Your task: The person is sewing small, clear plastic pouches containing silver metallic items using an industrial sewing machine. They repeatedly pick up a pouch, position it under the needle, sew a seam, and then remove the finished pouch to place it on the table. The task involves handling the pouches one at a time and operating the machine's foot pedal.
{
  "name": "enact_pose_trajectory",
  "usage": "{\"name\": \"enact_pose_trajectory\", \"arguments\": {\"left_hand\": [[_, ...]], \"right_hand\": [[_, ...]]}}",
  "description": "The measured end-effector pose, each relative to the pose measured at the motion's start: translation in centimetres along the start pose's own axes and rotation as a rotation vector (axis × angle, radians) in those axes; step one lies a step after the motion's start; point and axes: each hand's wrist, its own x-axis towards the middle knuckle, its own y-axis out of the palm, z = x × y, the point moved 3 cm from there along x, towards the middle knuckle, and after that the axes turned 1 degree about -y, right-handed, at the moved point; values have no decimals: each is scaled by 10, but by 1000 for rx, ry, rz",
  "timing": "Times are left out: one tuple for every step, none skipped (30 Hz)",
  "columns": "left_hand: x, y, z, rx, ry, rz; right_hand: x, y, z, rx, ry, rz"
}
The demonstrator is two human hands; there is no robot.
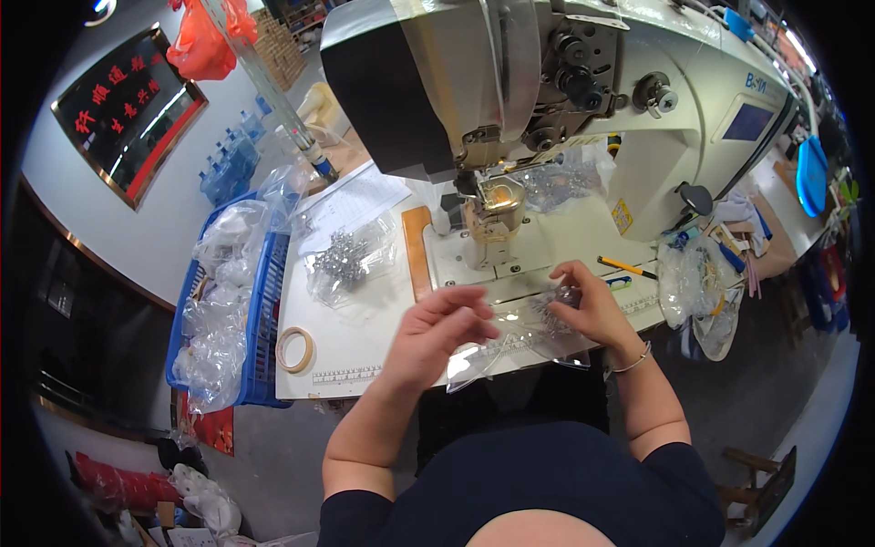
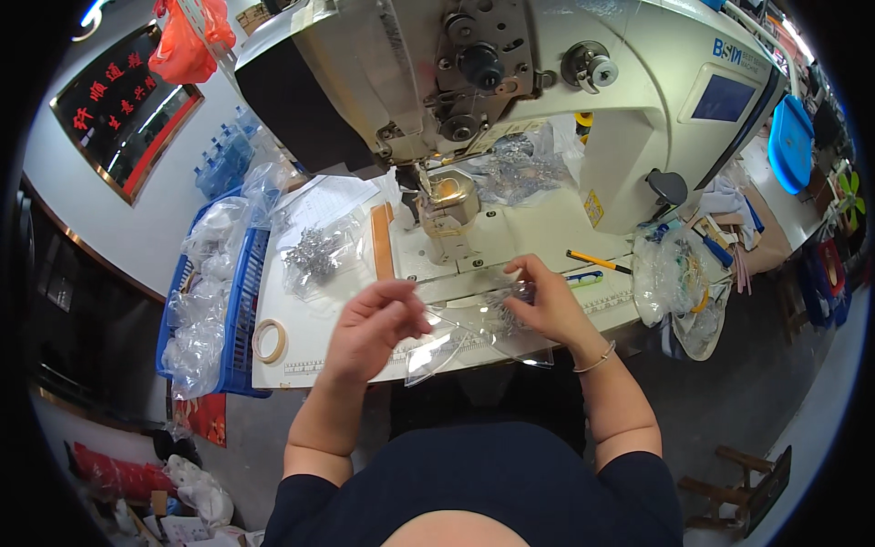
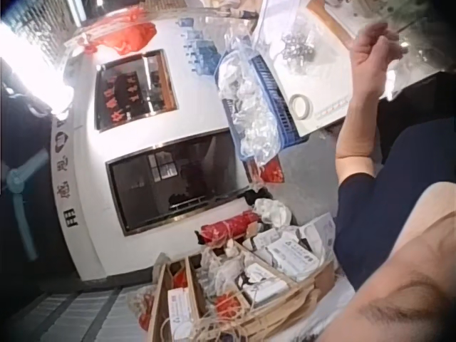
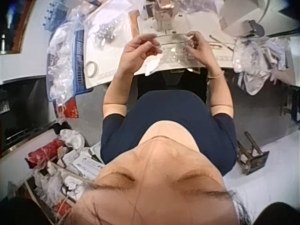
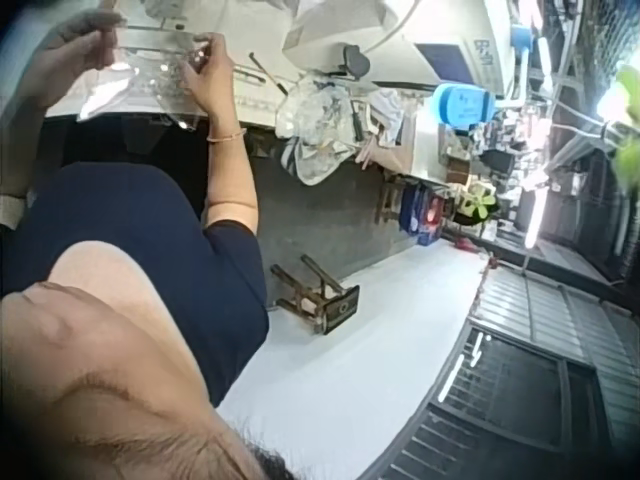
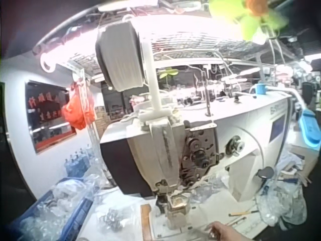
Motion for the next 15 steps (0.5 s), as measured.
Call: {"name": "enact_pose_trajectory", "arguments": {"left_hand": [[1,9,3,53,-24,43],[3,13,9,100,-27,40],[6,13,16,148,-42,9],[10,10,25,197,-59,-18],[13,5,33,246,-75,-46],[14,-1,41,205,-105,-22],[15,-6,47,262,-92,-53],[16,-10,52,319,-78,-84],[15,-13,56,374,-68,-113],[14,-15,59,368,-75,-129],[14,-17,60,361,-82,-145],[15,-19,61,354,-87,-159],[15,-19,61,365,-90,-161],[14,-20,59,375,-92,-162],[15,-20,57,385,-91,-163]], "right_hand": [[1,7,3,15,2,5],[3,13,6,30,4,11],[4,17,7,45,6,19],[5,21,7,-16,-64,54],[5,25,7,53,-13,60],[4,30,7,124,39,65],[3,34,6,195,91,70],[3,39,1,349,78,81],[2,43,0,444,119,108],[1,47,2,539,160,135],[1,49,3,634,201,161],[1,48,5,608,185,180],[1,48,5,662,223,217],[2,48,4,716,260,253],[3,48,4,767,294,290]]}}
